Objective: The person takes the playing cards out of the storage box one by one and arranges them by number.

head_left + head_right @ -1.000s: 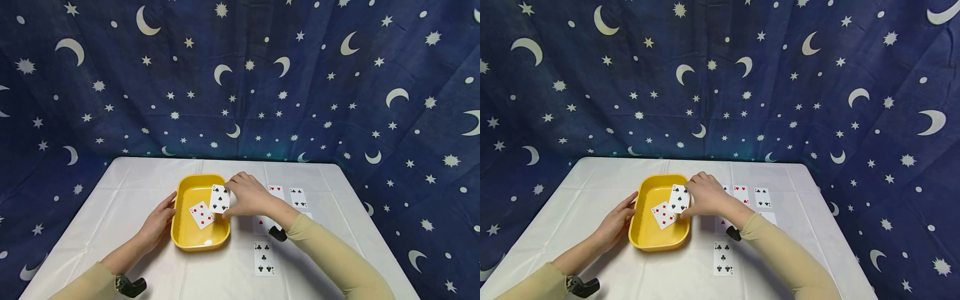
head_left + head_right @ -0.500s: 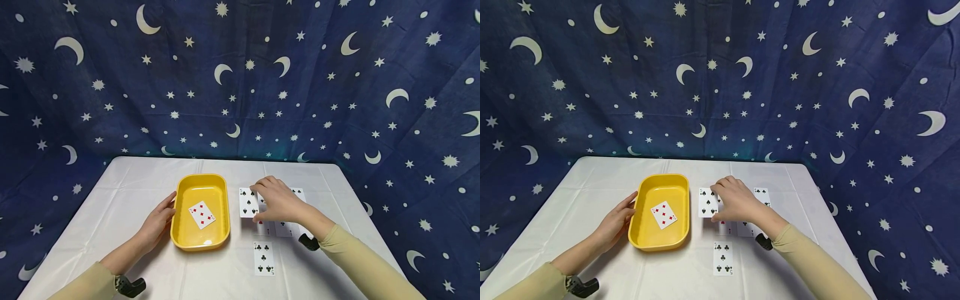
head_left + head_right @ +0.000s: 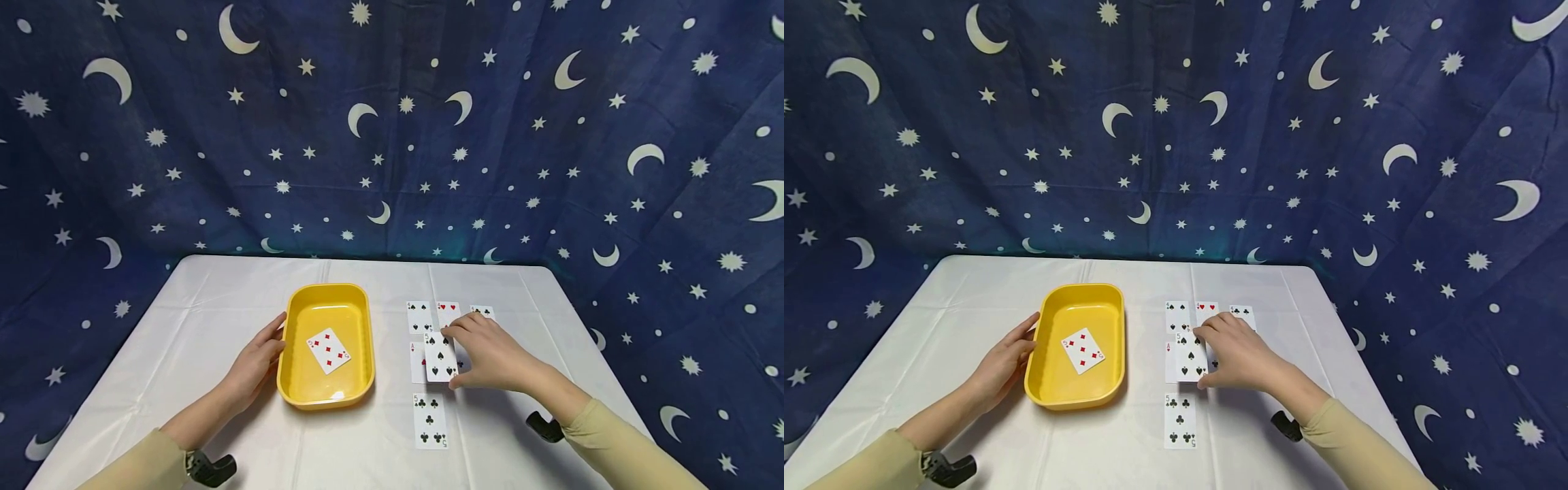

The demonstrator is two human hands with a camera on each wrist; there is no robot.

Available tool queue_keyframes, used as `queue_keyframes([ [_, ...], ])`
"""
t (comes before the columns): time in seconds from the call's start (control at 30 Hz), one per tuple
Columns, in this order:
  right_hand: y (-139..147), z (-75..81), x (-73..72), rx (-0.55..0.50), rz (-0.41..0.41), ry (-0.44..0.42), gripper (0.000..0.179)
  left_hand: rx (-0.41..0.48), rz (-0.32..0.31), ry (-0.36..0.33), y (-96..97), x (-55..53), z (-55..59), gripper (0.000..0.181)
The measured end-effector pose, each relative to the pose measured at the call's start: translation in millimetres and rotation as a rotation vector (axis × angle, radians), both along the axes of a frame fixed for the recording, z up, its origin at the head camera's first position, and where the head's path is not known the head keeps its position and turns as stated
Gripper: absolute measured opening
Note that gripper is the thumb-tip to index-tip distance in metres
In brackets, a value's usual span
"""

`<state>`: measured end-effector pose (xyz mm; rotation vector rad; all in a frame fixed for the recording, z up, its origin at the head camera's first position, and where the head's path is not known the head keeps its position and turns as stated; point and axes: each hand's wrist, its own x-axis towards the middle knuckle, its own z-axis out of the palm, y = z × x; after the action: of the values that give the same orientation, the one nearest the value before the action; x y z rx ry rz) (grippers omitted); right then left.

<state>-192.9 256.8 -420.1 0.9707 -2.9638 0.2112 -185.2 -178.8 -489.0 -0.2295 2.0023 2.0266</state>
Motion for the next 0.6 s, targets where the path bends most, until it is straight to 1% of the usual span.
queue_keyframes([
  [0.27, 22.0, -16.7, 11.8, 0.01, 0.008, -0.007, 0.09, 0.017, -0.01, 0.008, -0.5, 0.9, -0.2, 0.068],
  [0.43, 32.1, -25.7, 22.0, 0.022, 0.032, -0.015, 0.09, 0.021, -0.01, 0.008, -0.9, 0.5, -1.4, 0.068],
  [0.6, 39.8, -35.5, 33.6, 0.018, 0.066, 0.009, 0.089, 0.017, -0.011, 0.009, -1.5, 0.9, -1.4, 0.068],
])
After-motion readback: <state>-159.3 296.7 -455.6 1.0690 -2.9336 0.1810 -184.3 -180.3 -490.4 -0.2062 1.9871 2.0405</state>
